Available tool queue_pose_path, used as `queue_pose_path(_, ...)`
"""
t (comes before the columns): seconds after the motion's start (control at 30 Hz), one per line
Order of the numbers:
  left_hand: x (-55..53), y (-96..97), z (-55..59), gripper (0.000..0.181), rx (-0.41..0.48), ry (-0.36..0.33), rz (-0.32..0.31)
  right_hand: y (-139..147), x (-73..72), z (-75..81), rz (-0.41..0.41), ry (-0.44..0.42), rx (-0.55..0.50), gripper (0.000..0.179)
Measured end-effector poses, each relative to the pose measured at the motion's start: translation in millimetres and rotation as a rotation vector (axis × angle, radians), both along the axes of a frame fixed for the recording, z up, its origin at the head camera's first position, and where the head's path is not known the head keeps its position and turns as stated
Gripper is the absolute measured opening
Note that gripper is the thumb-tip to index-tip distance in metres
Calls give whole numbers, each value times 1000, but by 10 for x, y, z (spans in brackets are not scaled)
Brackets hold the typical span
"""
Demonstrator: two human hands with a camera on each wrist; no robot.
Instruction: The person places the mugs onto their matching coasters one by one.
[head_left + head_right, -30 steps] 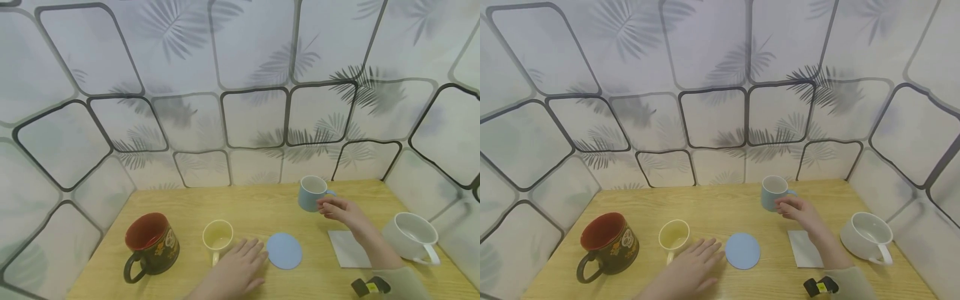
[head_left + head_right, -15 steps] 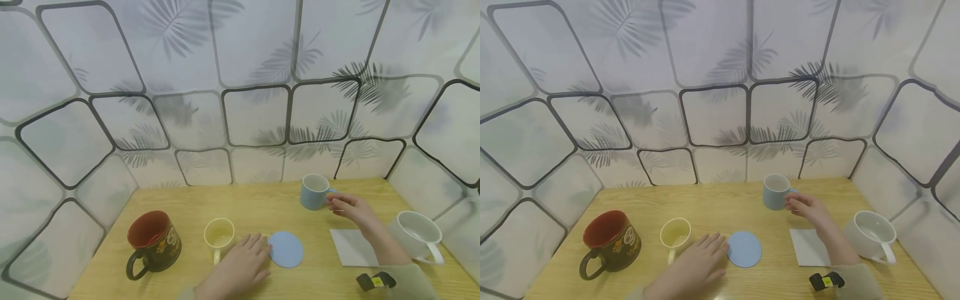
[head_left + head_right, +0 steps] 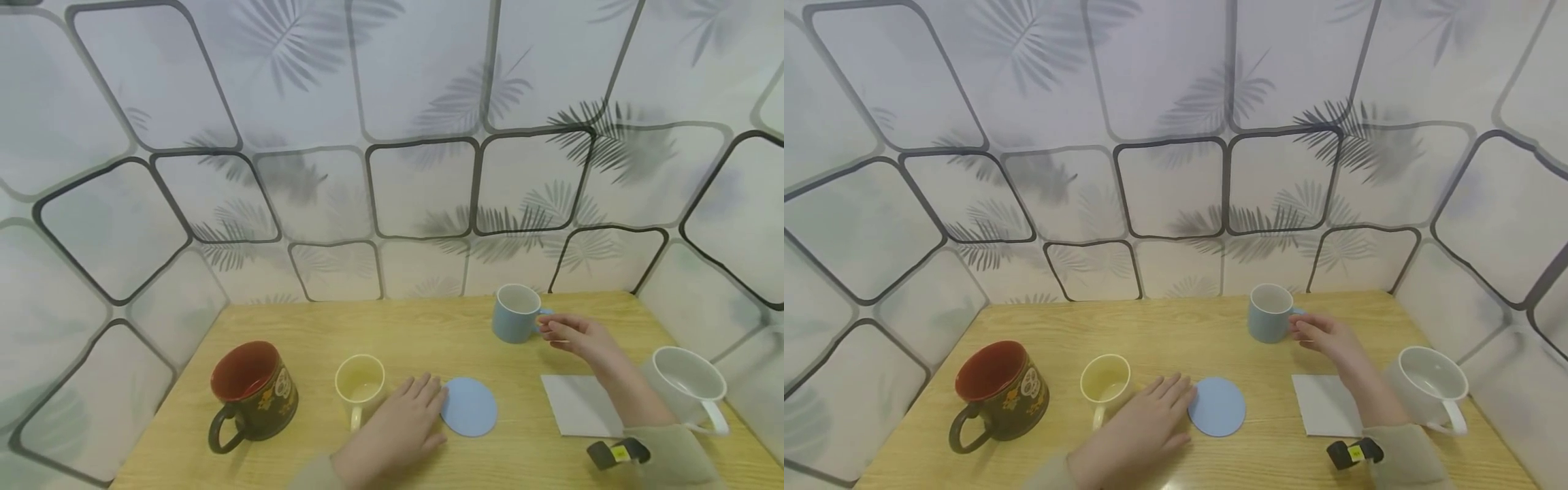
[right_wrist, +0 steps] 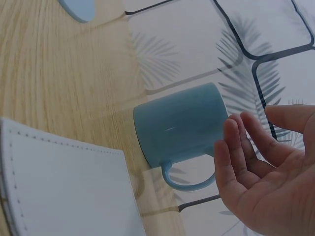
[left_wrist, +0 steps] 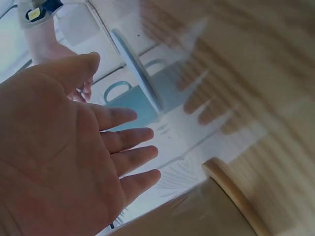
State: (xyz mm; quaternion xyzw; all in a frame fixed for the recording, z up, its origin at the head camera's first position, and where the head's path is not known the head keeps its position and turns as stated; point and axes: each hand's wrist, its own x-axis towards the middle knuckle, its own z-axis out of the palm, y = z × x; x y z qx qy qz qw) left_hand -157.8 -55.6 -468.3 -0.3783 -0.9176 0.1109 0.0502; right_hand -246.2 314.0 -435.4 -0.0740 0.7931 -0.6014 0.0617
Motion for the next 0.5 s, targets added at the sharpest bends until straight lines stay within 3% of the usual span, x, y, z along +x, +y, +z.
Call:
queue_pose_path(0.2,-47,48,-36,72,3,-30,22,51,-44,9,4,-9,-66,24)
queue_pose_path(0.5,-73,94,-39,74,-25,-68,42,121,-95,41,-28,-5,-63,25)
